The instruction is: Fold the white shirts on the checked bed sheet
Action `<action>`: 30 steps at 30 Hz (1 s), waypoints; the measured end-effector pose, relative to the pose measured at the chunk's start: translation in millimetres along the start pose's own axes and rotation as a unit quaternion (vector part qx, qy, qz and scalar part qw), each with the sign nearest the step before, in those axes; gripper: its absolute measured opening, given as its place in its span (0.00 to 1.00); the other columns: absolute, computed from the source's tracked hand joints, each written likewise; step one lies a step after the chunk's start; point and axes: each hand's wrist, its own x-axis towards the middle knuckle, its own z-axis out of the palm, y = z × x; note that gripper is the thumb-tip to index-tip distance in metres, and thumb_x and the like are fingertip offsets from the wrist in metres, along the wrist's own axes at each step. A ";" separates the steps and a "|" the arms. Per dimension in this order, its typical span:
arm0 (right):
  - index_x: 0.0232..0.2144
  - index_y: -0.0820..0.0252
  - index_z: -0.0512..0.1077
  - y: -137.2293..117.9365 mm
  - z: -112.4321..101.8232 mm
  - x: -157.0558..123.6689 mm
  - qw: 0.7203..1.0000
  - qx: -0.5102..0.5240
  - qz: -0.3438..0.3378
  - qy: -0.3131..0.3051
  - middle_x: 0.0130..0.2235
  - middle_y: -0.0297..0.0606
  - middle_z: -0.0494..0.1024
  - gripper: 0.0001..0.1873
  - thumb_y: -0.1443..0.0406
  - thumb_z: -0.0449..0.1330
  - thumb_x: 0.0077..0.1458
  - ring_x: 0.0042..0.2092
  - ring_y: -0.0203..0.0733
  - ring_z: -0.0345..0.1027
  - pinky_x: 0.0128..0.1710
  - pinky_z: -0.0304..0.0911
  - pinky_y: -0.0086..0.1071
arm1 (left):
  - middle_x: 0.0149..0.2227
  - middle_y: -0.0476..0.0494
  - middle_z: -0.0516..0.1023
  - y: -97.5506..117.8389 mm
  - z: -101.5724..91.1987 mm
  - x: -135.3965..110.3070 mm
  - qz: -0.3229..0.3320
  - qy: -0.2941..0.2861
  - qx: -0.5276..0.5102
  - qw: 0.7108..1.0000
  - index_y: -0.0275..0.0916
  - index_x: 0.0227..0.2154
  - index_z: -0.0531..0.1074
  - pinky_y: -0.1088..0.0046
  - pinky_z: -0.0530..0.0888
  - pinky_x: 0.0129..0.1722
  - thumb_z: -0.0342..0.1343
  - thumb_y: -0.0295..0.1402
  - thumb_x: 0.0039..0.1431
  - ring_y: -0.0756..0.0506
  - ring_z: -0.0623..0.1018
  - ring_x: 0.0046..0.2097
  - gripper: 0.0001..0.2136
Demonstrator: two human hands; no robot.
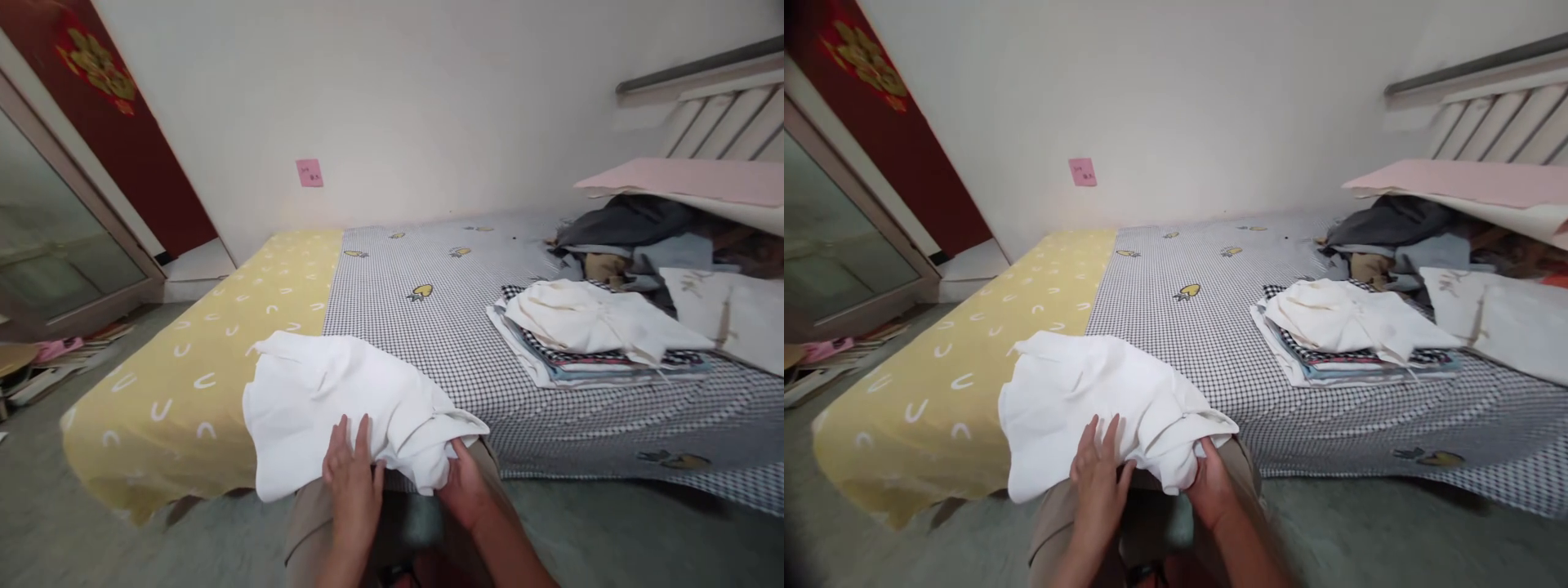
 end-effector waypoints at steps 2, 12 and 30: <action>0.51 0.52 0.76 -1.9 2.1 1.3 0.999 0.013 0.043 -0.006 0.44 0.42 0.84 0.32 0.45 0.60 0.46 0.55 0.58 0.73 0.56 0.67 0.53 | 0.70 0.32 0.53 9.0 -2.5 4.7 0.024 0.015 -0.001 1.000 0.47 0.67 0.57 0.48 0.65 0.60 0.52 0.29 0.64 0.33 0.57 0.69 0.28; 0.49 0.53 0.76 -2.4 11.3 -2.8 0.997 0.063 0.053 0.000 0.46 0.39 0.83 0.29 0.49 0.64 0.46 0.55 0.55 0.72 0.54 0.69 0.49 | 0.49 0.41 0.80 10.2 -5.3 36.3 0.080 -0.082 -0.192 0.975 0.46 0.42 0.78 0.56 0.71 0.55 0.52 0.30 0.62 0.40 0.77 0.52 0.11; 0.44 0.59 0.77 -7.3 17.7 -13.7 0.977 0.121 0.135 0.113 0.41 0.44 0.85 0.27 0.53 0.73 0.43 0.42 0.53 0.80 0.41 0.76 0.42 | 0.37 0.40 0.82 8.5 -21.5 10.6 -0.297 -0.229 -0.666 0.645 0.38 0.37 0.80 0.63 0.71 0.50 0.60 0.57 0.52 0.40 0.78 0.42 0.25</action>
